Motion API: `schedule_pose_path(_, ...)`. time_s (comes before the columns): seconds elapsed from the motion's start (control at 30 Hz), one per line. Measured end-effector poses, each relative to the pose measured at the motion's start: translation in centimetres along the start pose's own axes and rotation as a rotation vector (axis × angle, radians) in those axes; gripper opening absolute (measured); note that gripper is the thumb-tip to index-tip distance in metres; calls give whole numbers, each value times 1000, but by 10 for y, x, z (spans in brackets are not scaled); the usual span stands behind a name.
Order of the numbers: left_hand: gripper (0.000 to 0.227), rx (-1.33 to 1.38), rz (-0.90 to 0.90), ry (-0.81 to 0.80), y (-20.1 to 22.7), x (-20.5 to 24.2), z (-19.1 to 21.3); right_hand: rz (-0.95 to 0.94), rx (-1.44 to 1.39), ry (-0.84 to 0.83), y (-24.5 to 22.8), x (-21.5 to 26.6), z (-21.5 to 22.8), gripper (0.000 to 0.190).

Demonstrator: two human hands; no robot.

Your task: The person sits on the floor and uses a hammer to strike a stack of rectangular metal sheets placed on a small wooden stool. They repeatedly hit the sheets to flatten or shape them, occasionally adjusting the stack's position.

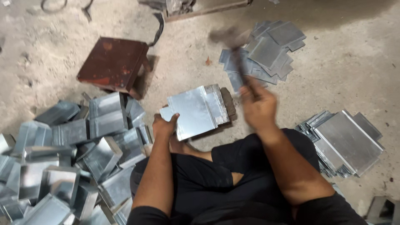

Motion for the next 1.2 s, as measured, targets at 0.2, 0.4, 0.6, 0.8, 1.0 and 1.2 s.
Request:
schedule_pose_path(0.2, 86, 44, 31, -28, 0, 0, 0, -20, -917, 179, 40, 32, 18, 45)
schedule_pose_path(0.4, 87, 25, -3, 3, 4, 3, 3, -436, 423, -374, 113, 83, -53, 35)
schedule_pose_path(0.6, 86, 43, 35, 2, -6, -1, -3, 14, 80, 41, 11, -2, 10, 38)
schedule_pose_path(0.8, 87, 6, 7, 55, -5, -13, -4, 82, -779, 199, 24, 22, 30, 44)
schedule_pose_path(1.0, 90, -52, 9, 76, -3, -4, 0, -437, 329, -323, 119, 96, -50, 33)
schedule_pose_path(1.2, 89, -65, 0, 77, 3, 2, 5, -331, 9, -34, 45, 13, -6, 36)
Point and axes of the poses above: each hand's wrist, its own x-axis away from the middle knuckle, its own z-axis out of the back of the hand, y = z × x, the point moved 8 cm from there along -x, towards the middle knuckle
